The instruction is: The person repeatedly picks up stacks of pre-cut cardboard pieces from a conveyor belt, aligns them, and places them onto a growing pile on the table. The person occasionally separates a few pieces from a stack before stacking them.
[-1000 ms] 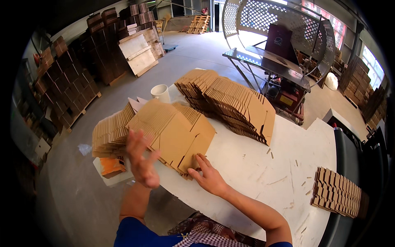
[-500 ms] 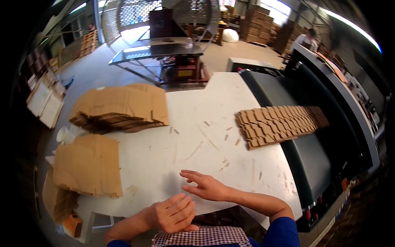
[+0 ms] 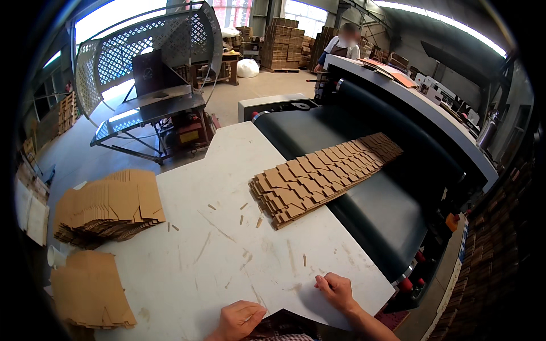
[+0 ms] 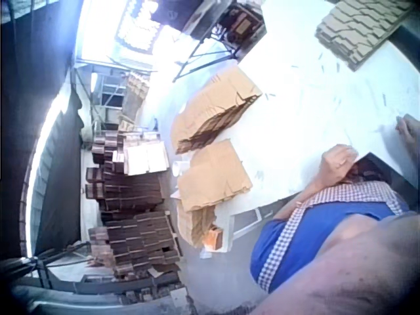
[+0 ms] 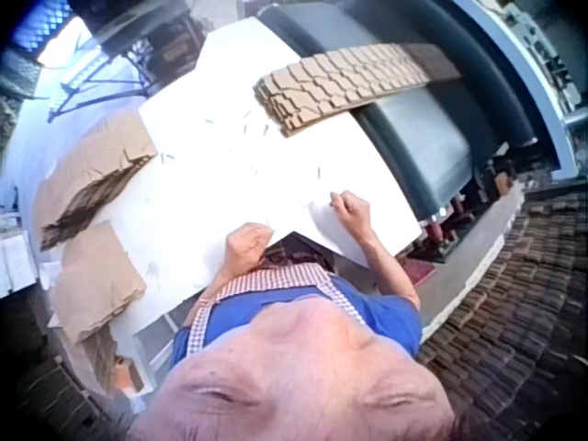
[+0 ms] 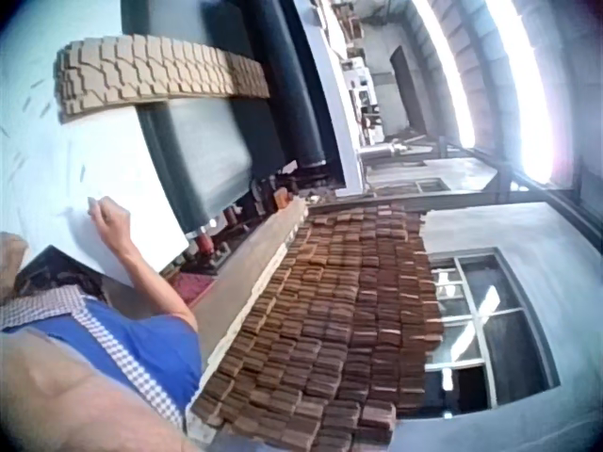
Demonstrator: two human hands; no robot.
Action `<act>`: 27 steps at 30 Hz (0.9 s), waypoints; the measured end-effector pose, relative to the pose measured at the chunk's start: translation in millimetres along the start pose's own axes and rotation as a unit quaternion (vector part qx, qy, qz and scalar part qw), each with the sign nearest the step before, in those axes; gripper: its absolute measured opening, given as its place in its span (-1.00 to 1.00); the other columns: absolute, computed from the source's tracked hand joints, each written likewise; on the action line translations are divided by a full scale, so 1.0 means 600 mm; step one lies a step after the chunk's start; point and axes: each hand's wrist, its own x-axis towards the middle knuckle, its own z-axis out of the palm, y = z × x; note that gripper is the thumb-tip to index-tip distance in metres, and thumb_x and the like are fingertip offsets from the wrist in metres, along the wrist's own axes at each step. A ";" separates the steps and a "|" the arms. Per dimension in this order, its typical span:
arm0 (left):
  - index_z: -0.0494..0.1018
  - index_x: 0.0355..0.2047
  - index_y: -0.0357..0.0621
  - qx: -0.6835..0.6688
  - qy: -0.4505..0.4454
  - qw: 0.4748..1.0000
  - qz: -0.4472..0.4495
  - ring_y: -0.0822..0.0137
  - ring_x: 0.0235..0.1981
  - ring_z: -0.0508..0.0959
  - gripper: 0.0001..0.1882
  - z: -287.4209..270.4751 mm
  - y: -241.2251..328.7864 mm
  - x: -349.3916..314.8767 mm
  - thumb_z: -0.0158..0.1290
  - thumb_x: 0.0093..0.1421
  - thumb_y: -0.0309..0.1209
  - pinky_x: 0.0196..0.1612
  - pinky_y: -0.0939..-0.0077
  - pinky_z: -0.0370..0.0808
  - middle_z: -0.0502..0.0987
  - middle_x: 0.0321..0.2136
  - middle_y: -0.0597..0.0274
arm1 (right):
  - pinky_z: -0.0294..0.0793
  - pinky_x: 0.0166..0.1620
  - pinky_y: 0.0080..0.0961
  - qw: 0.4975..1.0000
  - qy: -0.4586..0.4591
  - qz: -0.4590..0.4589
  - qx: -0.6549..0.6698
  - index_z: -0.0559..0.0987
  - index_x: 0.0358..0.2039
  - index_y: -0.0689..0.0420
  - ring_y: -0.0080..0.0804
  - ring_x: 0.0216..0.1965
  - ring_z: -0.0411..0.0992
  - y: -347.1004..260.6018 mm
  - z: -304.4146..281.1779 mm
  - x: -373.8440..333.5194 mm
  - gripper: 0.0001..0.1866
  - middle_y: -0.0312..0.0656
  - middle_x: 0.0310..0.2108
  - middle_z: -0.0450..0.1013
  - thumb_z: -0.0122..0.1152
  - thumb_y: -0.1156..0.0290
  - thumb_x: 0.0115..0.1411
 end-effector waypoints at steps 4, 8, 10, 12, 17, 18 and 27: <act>0.61 -0.39 -0.24 -0.067 -0.007 0.989 -0.134 0.14 -0.47 0.62 -0.91 0.003 -0.006 -0.010 0.12 0.20 -0.52 -0.40 0.34 0.53 0.61 -0.48 0.04 | 0.39 -0.51 -0.52 1.000 0.006 0.009 0.001 0.63 -0.57 0.17 -0.45 -0.64 0.44 -0.002 0.007 0.009 -0.69 -0.23 -0.61 0.52 0.25 0.30 0.28; 0.62 -0.38 -0.26 -0.126 -0.019 0.970 -0.206 0.27 -0.48 0.61 -0.86 0.002 -0.010 -0.011 0.09 0.24 -0.48 -0.41 0.42 0.52 0.62 -0.49 0.10 | 0.40 -0.52 -0.51 1.000 0.008 0.005 -0.023 0.63 -0.58 0.17 -0.42 -0.65 0.45 -0.008 0.002 0.009 -0.70 -0.22 -0.61 0.53 0.24 0.32 0.27; 0.62 -0.38 -0.27 -0.197 -0.021 0.941 -0.273 0.34 -0.48 0.60 -0.83 -0.001 -0.008 -0.009 0.07 0.26 -0.46 -0.40 0.46 0.52 0.63 -0.49 0.14 | 0.40 -0.51 -0.51 0.999 0.011 0.009 -0.034 0.64 -0.58 0.17 -0.41 -0.64 0.46 -0.008 0.001 0.008 -0.70 -0.22 -0.61 0.53 0.24 0.32 0.27; 0.62 -0.37 -0.28 -0.226 -0.020 0.931 -0.285 0.40 -0.47 0.59 -0.80 -0.001 -0.011 -0.011 0.05 0.28 -0.43 -0.38 0.49 0.52 0.63 -0.49 0.18 | 0.41 -0.51 -0.51 0.999 0.011 0.007 -0.044 0.64 -0.58 0.17 -0.43 -0.64 0.47 -0.007 0.001 0.009 -0.71 -0.22 -0.62 0.52 0.23 0.35 0.27; 0.62 -0.36 -0.28 -0.243 -0.020 0.918 -0.312 0.42 -0.46 0.58 -0.83 -0.004 -0.009 -0.009 0.06 0.26 -0.46 -0.36 0.52 0.51 0.62 -0.47 0.19 | 0.43 -0.49 -0.51 0.997 0.019 -0.010 -0.068 0.63 -0.59 0.20 -0.43 -0.62 0.48 -0.002 -0.003 0.013 -0.71 -0.20 -0.63 0.52 0.20 0.41 0.27; 0.62 -0.36 -0.28 -0.249 -0.017 0.917 -0.310 0.42 -0.46 0.57 -0.83 -0.003 -0.011 -0.010 0.06 0.26 -0.46 -0.36 0.52 0.51 0.62 -0.47 0.19 | 0.43 -0.48 -0.51 0.998 0.019 -0.005 -0.065 0.63 -0.59 0.21 -0.43 -0.61 0.49 -0.004 -0.004 0.013 -0.71 -0.19 -0.63 0.52 0.20 0.41 0.27; 0.61 -0.38 -0.25 -0.144 -0.028 0.966 -0.215 0.25 -0.47 0.60 -0.88 0.004 -0.013 -0.014 0.11 0.22 -0.49 -0.38 0.40 0.50 0.60 -0.48 0.10 | 0.45 -0.48 -0.54 0.999 0.028 0.010 -0.024 0.58 -0.60 0.28 -0.46 -0.60 0.50 -0.011 -0.009 0.007 -0.71 -0.16 -0.61 0.54 0.18 0.47 0.28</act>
